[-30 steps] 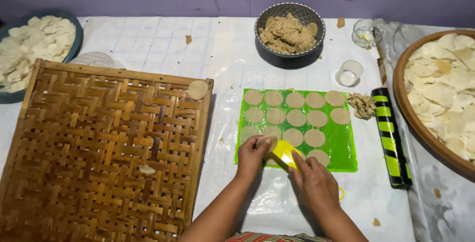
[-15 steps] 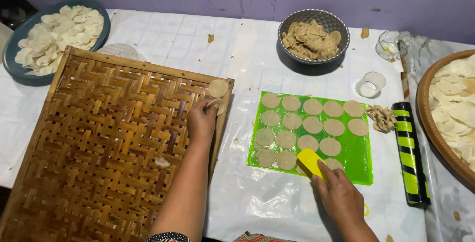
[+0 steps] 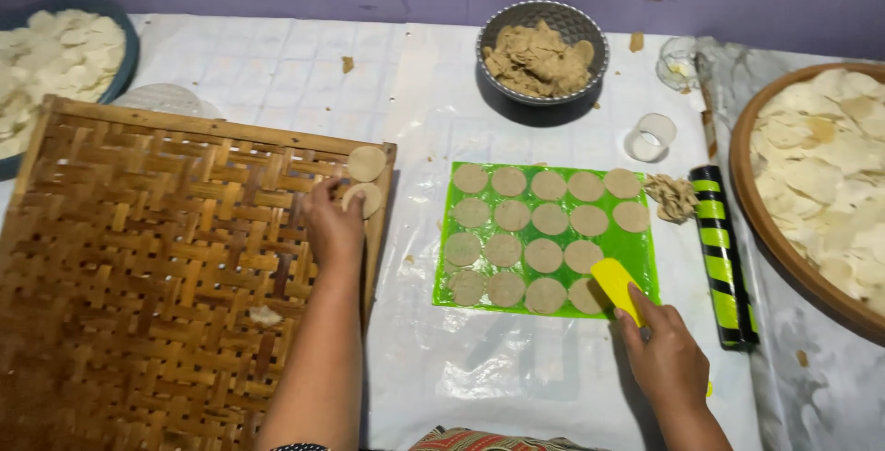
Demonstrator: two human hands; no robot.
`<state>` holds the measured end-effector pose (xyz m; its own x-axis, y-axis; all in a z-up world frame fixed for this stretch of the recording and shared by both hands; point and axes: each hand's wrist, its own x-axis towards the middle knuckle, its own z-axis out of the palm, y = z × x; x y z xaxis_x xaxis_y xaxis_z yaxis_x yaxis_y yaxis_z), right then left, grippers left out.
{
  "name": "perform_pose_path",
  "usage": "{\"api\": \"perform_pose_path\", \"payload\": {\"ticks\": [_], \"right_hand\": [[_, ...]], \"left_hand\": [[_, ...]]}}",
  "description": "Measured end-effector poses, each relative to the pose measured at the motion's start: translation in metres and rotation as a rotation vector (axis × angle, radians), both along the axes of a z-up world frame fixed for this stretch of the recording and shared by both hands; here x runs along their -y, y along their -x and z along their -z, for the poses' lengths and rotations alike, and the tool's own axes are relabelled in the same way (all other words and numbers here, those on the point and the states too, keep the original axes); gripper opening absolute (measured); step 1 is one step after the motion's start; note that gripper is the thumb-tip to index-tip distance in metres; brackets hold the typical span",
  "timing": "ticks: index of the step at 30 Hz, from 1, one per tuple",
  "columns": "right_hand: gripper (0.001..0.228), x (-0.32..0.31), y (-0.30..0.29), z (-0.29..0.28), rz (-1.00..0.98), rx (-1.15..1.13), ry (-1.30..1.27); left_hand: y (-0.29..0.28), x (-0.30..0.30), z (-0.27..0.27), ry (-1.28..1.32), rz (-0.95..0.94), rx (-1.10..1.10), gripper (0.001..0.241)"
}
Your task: Rolling out dough and cutting it into circles for crackers using a round cutter and placing them on a tray.
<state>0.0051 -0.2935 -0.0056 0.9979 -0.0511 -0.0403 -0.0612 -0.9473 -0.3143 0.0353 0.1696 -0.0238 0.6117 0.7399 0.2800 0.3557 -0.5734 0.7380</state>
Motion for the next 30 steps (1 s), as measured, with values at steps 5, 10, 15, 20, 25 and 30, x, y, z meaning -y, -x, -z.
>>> {"api": "perform_pose_path", "payload": {"ticks": [5, 10, 15, 20, 25, 30], "right_hand": [[0.048, 0.032, -0.012, -0.002, 0.156, -0.036, 0.116], [0.049, 0.028, -0.018, 0.003, 0.084, -0.096, 0.200], [0.045, 0.006, -0.030, -0.001, -0.106, -0.059, 0.276], [0.041, 0.001, -0.033, -0.001, -0.188, 0.007, 0.311], [0.041, -0.003, -0.035, -0.005, -0.221, 0.021, 0.278], [0.041, -0.008, -0.035, -0.009, -0.228, -0.033, 0.288]], "left_hand": [[0.012, 0.042, -0.025, -0.026, 0.034, 0.091, 0.048], [0.038, 0.135, -0.038, 0.100, 0.300, 0.065, 0.044], [0.069, 0.200, 0.000, 0.018, 0.671, 0.087, 0.037], [0.084, 0.209, 0.011, 0.143, 0.763, 0.013, 0.029], [0.084, 0.207, 0.014, 0.139, 0.750, 0.020, 0.027], [0.084, 0.208, 0.017, 0.126, 0.741, 0.043, 0.026]]}}
